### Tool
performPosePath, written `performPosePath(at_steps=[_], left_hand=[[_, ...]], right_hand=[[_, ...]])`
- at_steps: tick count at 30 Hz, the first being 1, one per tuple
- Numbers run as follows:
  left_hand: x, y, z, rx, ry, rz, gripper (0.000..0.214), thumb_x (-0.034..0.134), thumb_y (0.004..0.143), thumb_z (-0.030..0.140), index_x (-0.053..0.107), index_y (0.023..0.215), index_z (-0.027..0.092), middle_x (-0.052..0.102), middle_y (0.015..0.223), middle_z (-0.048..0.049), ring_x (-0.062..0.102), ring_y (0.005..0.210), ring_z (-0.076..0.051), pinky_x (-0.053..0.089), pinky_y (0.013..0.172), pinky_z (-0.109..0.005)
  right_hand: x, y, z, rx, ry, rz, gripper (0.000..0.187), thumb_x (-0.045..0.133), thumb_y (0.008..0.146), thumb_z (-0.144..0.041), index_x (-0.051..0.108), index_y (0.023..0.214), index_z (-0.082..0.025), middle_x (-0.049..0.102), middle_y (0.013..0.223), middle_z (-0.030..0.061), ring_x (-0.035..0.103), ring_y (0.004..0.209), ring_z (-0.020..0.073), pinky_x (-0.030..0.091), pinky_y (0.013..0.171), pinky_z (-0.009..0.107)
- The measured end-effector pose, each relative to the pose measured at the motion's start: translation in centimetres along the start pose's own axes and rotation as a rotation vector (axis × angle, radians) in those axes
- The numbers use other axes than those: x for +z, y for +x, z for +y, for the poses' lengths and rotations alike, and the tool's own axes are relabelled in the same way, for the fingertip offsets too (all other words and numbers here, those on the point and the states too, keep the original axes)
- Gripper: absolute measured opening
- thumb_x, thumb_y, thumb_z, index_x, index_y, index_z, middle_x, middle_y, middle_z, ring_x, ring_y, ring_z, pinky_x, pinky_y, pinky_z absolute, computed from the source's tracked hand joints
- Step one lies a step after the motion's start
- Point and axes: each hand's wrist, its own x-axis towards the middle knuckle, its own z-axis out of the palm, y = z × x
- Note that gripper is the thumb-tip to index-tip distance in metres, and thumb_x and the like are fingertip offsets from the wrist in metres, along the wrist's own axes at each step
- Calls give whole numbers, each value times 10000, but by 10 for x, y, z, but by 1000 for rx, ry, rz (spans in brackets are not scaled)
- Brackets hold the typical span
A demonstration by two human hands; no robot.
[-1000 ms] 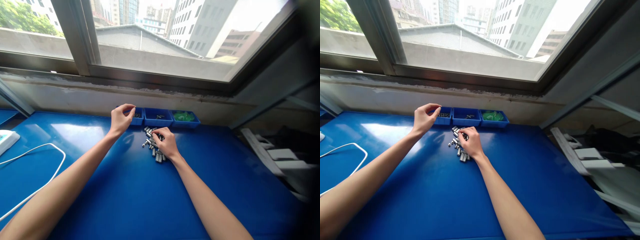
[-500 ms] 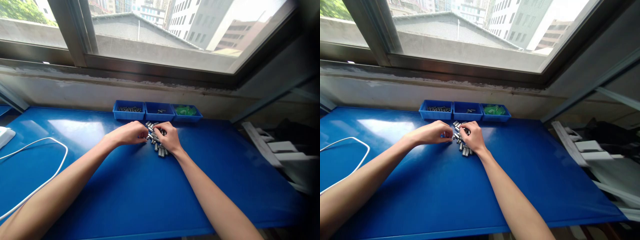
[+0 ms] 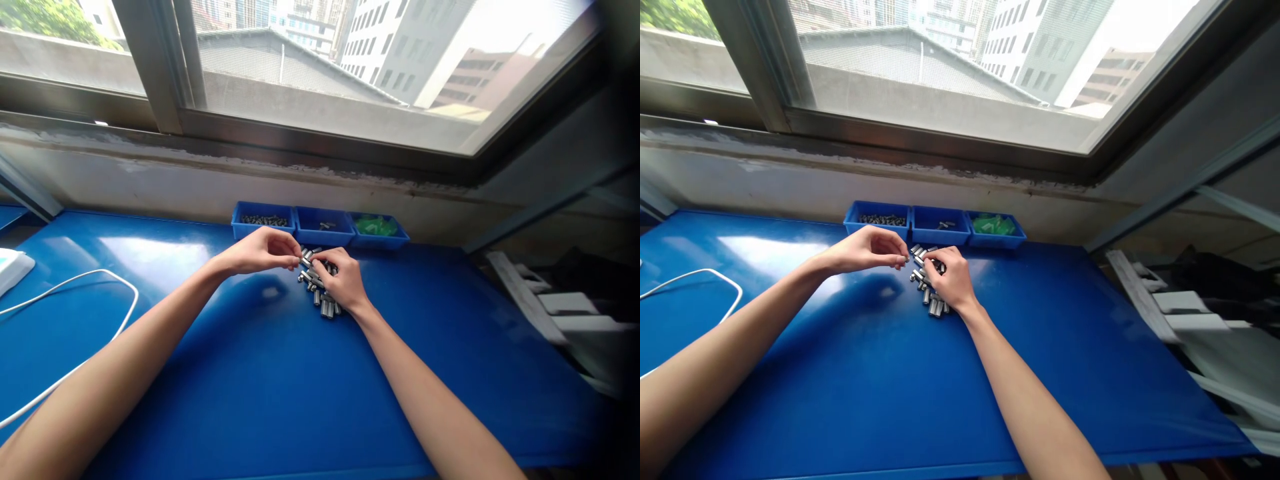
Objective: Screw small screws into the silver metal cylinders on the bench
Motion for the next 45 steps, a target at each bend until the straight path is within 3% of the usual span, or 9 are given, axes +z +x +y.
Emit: performPosePath(at_steps=[6,8,13,16,21,27,32,36,45], left_hand=[[-7,-1,0,-8,-17,-15,323,799,787,442,744,936,161,761,856,-91,724,802,-213,608,803,-357],[-8,0,-5,-22,-12,37,340,808,779,456,749,936,160,765,842,-88,728,796,-214,607,795,-351],[-13,6,-22,29,-146,522,450,854,734,458,752,1033,138,788,973,-114,755,949,-252,595,933,-385],[-15,7,-24,53,-226,606,515,860,738,417,733,1152,137,767,1124,-132,738,1063,-259,571,1008,-393],[-8,6,-17,-10,-110,511,424,804,786,455,755,1066,141,789,1015,-126,752,995,-267,590,945,-397],[9,4,-14,18,357,126,262,699,856,382,789,1000,182,792,884,-65,746,823,-218,566,748,-282],[21,3,-13,110,541,-59,231,654,849,231,788,1030,179,786,937,-53,722,835,-179,520,711,-232],[25,2,-11,96,577,-96,216,636,828,180,765,1000,154,758,892,-47,686,787,-153,497,700,-218],[16,0,-16,-59,488,-12,100,625,782,200,639,877,171,649,689,18,567,629,-122,397,582,-209]], right_hand=[[0,0,-2,11,3,0,123,653,879,-223,774,868,-241,790,907,46,671,941,250,540,872,415],[0,0,-1,12,11,0,122,653,880,-222,774,872,-242,791,912,42,669,945,249,540,871,413],[1,0,1,18,31,3,121,657,880,-214,774,873,-245,792,923,38,668,961,252,543,867,415],[1,0,0,24,40,0,121,659,878,-210,775,868,-242,790,923,40,668,968,251,543,863,410],[1,0,-2,36,50,-4,131,650,879,-206,774,864,-244,793,920,37,665,966,250,542,868,414],[2,0,-2,25,36,14,126,653,870,-194,767,846,-239,794,905,38,663,943,247,538,877,410],[3,0,0,26,42,17,122,655,873,-180,761,837,-229,792,898,35,660,938,240,535,862,389],[3,-1,0,18,34,22,120,662,869,-171,765,839,-223,790,896,39,659,928,238,530,859,380],[2,-1,-1,27,35,20,127,654,872,-177,768,840,-224,789,887,36,664,924,236,527,852,377]])
